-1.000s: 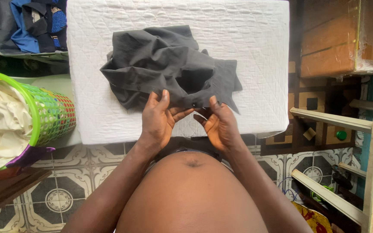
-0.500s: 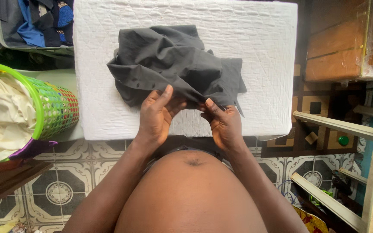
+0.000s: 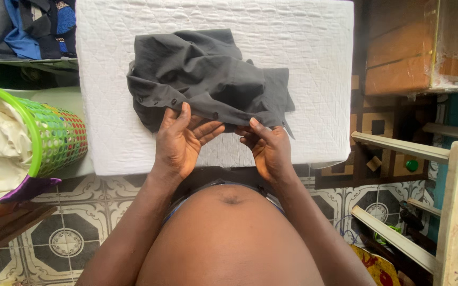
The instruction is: The person takes a black garment from a basket and spreads it out on a white surface. They then fold the garment by hand.
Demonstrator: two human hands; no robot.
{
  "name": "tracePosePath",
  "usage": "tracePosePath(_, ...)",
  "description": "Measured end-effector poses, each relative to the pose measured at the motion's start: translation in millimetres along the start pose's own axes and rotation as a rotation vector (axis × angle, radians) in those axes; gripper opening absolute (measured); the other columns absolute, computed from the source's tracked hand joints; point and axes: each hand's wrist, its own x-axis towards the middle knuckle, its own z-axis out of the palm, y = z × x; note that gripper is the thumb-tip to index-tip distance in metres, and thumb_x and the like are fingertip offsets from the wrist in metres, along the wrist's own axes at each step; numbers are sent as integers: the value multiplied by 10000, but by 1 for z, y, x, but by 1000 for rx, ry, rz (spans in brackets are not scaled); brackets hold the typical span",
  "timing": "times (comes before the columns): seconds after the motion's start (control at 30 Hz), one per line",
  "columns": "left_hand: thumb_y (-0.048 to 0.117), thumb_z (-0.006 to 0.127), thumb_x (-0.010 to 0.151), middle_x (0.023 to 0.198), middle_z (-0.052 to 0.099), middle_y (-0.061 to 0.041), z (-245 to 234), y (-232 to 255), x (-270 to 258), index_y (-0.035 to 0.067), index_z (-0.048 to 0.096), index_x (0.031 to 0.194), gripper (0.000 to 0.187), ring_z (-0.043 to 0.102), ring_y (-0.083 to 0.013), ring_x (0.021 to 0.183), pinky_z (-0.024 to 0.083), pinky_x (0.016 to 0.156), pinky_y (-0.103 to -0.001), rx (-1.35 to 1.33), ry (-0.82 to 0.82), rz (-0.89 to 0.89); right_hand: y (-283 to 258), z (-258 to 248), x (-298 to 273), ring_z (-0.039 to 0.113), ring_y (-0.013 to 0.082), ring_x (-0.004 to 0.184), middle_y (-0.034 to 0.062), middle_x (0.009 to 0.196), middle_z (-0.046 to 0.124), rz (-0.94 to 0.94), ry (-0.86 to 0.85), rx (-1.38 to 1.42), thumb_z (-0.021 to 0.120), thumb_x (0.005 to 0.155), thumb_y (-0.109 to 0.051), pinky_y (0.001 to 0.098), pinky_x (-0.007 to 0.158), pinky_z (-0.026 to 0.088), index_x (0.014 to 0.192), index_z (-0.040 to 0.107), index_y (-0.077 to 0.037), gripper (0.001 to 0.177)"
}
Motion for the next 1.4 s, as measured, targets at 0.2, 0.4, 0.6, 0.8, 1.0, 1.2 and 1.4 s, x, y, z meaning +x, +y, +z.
tracePosePath(0.2,248,541,1073,1103,668,-192,-9,-7,4,89,436,1198,228,741,-348,978,631,924,-526,-14,-21,36,7,-5,0,726,224,947,134,944,746,60,-17,52,733,954,-242,339,815,571,999,718,23,269)
tracePosePath(0.4,202,594,1026,1104,693,-194,2,-4,1,38,392,1241,337,748,-314,1013,641,921,-483,127,19,55,8,-7,-1,742,242,932,168,938,762,80,42,14,713,928,-217,336,801,583,968,718,31,251)
tracePosePath(0.6,64,749,877,1017,684,-191,12,-6,0,12,276,1341,665,741,-266,946,663,898,-432,321,85,116,8,-3,-3,766,278,918,216,943,768,9,9,11,719,935,-177,352,790,583,947,696,51,230)
tracePosePath(0.8,67,755,858,994,690,-164,8,-9,0,0,332,1340,644,744,-239,922,669,879,-421,390,181,93,7,-4,-6,761,262,911,202,935,769,-12,-10,-22,718,937,-200,347,786,577,973,697,28,232)
tracePosePath(1.0,84,783,883,1004,717,-147,5,-12,-2,-46,484,1231,476,743,-209,960,654,946,-395,314,46,80,7,-1,-7,726,227,998,137,1036,751,-26,-94,49,730,944,-225,368,846,564,1091,671,-13,265)
tracePosePath(1.2,79,809,847,890,743,-125,10,-30,-3,13,518,1143,420,733,-189,859,585,771,-326,526,14,84,15,6,-4,704,195,1002,104,1052,734,43,-115,-4,774,929,-235,384,892,567,1127,667,-6,321)
tracePosePath(1.4,134,796,877,940,723,-67,2,-32,-4,53,549,1157,382,652,-145,870,499,758,-323,610,-45,118,12,3,-1,726,232,995,167,1044,732,14,-146,47,782,957,-135,393,956,597,1078,658,77,274)
